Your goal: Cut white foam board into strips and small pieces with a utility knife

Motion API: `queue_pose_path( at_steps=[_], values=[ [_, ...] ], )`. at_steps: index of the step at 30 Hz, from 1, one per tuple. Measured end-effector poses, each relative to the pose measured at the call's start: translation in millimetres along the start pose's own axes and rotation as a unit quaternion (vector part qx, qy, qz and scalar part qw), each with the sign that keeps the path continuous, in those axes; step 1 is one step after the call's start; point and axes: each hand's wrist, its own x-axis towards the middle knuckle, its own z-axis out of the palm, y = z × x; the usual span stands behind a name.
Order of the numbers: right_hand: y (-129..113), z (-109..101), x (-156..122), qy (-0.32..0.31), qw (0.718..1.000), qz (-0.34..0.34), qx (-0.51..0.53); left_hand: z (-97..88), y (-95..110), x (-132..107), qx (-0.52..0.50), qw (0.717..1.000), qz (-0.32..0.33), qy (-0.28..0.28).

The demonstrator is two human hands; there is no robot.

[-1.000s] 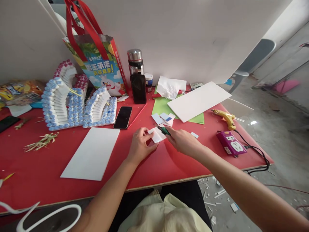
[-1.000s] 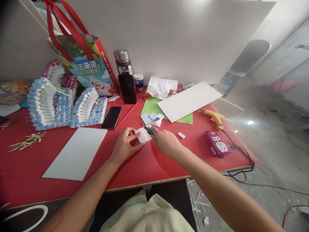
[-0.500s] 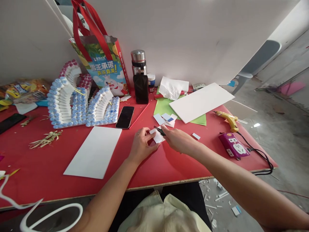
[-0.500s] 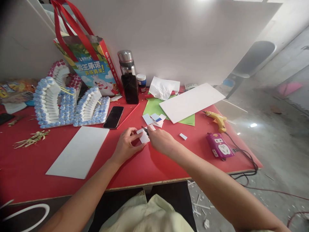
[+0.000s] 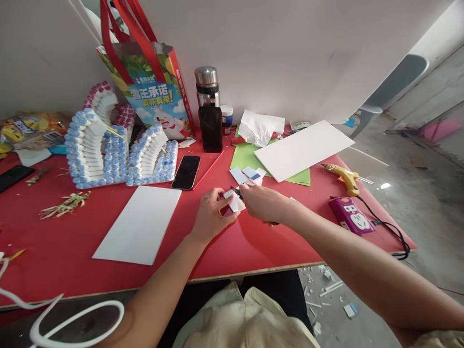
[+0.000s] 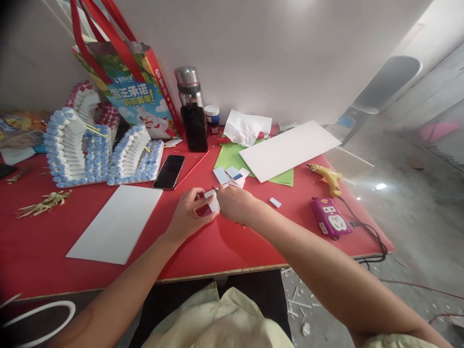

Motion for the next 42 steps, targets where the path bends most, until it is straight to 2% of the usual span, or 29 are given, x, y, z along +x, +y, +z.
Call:
queue_pose_path(
  at_steps=[9,18,26,34,42],
  values=[
    [2.9,2.3,-10.0,-0.043,0.997,0.018,0.053,1.7,-0.7,-0.8,0.008,1.000,0.005,0.012],
    [0.8,1.4,-26.0,-0.047,0.998,0.025,0.022,0.5,1.6,1.4,0.009,1.000,0.002,0.006],
    [4.9,15.6,-41.3,-0.018,1.000,0.014,0.001,1.2,0.6,2.2,-0.005,1.000,-0.003,0.008],
    [5.7,23.7,-56.4,-0.006,0.998,0.006,-0.068,2.8,-0.9,2.2,0.000,1.000,-0.004,0.005],
    [12.2,42.3,-59.8,0.014,0.996,0.019,-0.086,6.3,-4.2,2.1,0.006,1.000,0.008,0.017]
  ],
)
